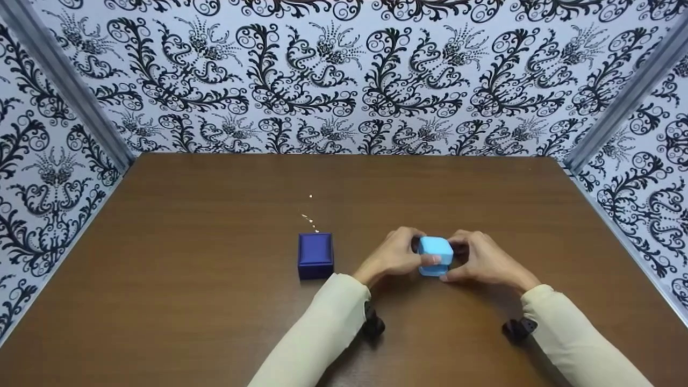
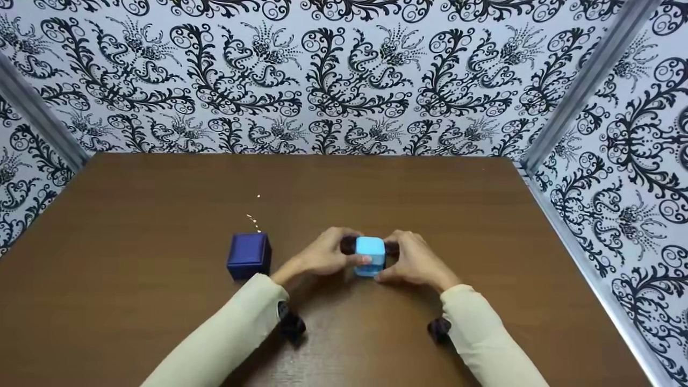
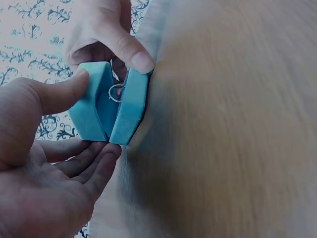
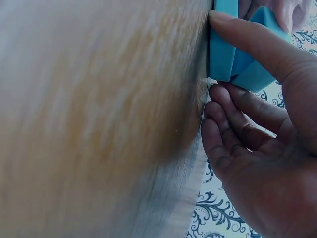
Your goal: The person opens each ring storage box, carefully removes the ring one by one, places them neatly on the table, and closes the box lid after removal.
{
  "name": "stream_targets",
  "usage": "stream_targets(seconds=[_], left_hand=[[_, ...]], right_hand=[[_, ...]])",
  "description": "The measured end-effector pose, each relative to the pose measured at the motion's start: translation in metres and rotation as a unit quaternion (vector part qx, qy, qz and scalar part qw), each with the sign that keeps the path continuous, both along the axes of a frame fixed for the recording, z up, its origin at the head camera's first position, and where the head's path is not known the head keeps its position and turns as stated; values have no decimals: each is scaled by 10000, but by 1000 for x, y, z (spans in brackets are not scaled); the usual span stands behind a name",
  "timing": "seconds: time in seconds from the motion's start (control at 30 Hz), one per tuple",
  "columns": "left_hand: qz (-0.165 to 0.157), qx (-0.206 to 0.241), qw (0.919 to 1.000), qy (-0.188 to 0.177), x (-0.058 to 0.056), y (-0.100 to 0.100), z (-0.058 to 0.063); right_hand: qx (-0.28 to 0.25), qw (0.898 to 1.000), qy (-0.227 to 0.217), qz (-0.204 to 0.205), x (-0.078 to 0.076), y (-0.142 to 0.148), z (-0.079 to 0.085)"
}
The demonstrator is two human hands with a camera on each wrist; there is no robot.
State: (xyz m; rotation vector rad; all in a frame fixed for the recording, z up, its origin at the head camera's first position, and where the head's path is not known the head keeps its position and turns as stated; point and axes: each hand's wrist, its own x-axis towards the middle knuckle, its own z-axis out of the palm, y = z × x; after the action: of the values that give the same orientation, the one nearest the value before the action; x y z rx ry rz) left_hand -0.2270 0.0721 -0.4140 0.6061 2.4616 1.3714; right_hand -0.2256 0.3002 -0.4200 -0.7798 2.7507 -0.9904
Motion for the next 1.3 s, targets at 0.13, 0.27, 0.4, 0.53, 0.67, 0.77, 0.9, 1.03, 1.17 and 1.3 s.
stream_targets(seconds=[0.13,0.27,0.4,0.53,0.67,0.77,0.9,1.03,1.17,1.3], left_hand=[[109,363,9987,-341,-2,-1,0],[260,640,9950,-717,-3,0,0],[410,916,9888,-1104,-5,2,-1],[557,1163,9811,-1445,-6,2,-2],[664,1317,9770,-1538,-7,4,-1],[802,1287,9761,-1555,-7,7,1],[1073,1214,9739,-1592,-6,11,6],[1457,1260,9693,-1531,-4,14,6],[1672,1295,9668,-1437,-2,14,4],[1657,1311,9681,-1349,-1,11,3]], right_hand=[[-20,10000,15,18,-1,0,0],[-44,10000,-20,-22,-1,0,-1],[-64,10000,-56,-48,-1,0,-1],[-30,9999,-94,-129,-1,0,-1],[-111,9995,-232,-165,0,-1,0],[-203,9992,-294,-152,0,-1,0],[-216,9992,-281,-158,-1,-1,1],[-162,9994,-278,-149,-1,-1,0],[-86,9994,-299,-159,-1,-1,0],[-31,9994,-299,-179,0,-1,0]])
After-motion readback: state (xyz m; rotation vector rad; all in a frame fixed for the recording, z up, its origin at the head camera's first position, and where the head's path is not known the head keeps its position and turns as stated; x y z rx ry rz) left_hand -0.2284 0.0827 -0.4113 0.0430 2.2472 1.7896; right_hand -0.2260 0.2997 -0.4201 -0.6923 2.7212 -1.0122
